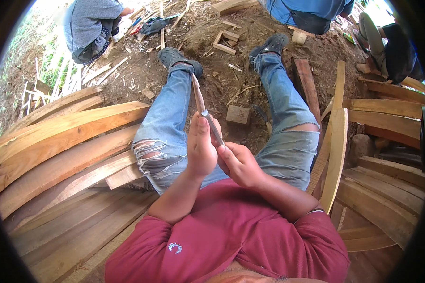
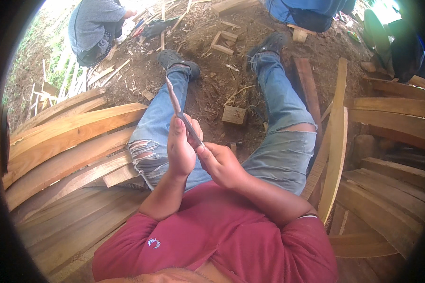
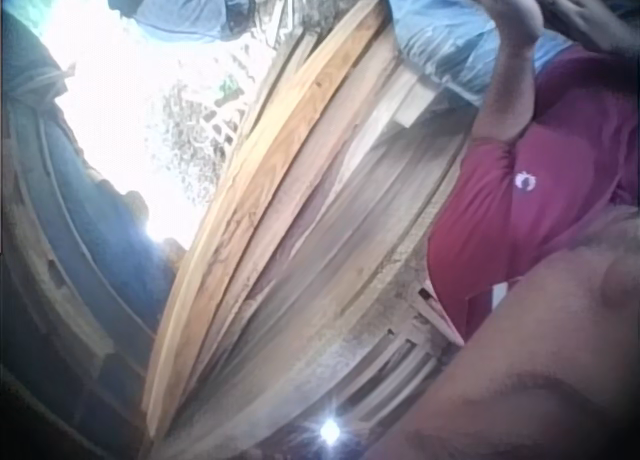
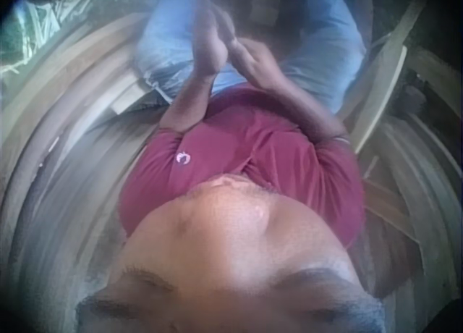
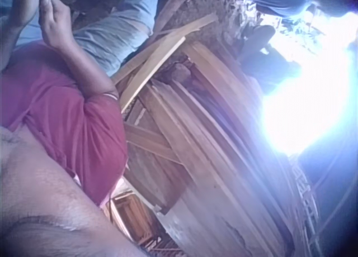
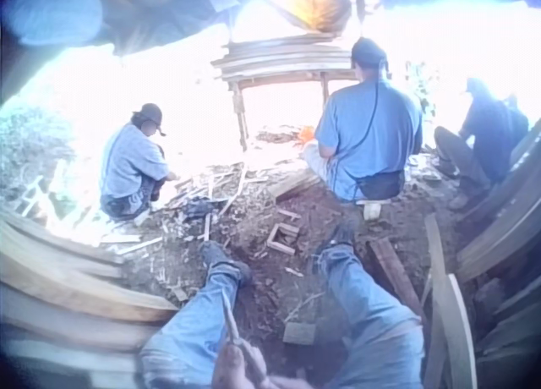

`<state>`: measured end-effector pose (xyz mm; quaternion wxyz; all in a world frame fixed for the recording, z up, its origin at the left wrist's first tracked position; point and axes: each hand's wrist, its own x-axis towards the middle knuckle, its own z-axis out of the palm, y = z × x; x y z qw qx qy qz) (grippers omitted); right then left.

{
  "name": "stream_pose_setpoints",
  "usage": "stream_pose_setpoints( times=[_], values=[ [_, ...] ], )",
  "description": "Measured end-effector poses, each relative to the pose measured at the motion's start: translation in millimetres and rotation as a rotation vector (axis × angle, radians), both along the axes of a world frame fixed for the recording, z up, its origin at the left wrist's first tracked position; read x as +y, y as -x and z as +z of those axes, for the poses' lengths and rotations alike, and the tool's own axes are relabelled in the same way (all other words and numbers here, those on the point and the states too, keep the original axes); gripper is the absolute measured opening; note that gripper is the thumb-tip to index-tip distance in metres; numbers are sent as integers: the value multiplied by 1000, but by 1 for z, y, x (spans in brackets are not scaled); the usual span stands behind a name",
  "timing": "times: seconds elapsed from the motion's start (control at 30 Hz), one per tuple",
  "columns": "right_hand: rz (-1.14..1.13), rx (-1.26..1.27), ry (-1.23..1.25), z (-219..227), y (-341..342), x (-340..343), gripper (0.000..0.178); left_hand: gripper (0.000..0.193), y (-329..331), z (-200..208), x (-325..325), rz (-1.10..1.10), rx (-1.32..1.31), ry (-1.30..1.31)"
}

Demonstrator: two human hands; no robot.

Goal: The person sits on the ground and uses a knife to carve a small piece of wood, shaping it into a thin stick. They repeatedly hold the wood against a block and shave off thin layers, occasionally inspecting the progress.

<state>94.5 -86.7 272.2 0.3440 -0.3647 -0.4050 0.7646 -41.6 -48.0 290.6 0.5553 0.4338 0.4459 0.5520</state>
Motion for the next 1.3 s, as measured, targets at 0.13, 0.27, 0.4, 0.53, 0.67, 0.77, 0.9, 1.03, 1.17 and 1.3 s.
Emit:
stream_pose_setpoints(
  times=[0.13, 0.27, 0.4, 0.53, 0.67, 0.77, 0.9, 1.03, 1.17, 1.3],
  values=[
    [-59, -127, -157, 5, 3, -3, 37, 37, -3, 1, -6, 6, -8, -16],
    [-168, -298, -366, 6, 3, -1, 27, 38, -14, 3, -9, 91, 176, -37],
    [-143, -428, -396, 25, -2, 5, 23, 36, -11, -8, -13, 85, 111, -39],
    [-217, -290, -427, 14, -2, 9, 30, 37, -17, -4, 0, 95, 80, -74],
    [-112, -277, -349, 6, -4, 6, 32, 33, -17, 7, 2, 101, -15, -68],
    [-92, -270, -325, 6, 1, 6, 32, 34, -12, 9, 1, 105, -43, -75],
    [-110, -297, -315, 13, 6, 5, 29, 36, -4, -3, 3, 95, -26, -84],
    [-111, -289, -344, 19, 16, 3, 25, 35, -3, -2, -3, 128, 0, -101],
    [-122, -396, -456, 13, 19, -1, 23, 38, 0, -2, -9, 146, -38, -97],
    [-154, -447, -501, 16, 22, -3, 22, 38, 3, 0, -12, 132, -32, -105]
  ],
)
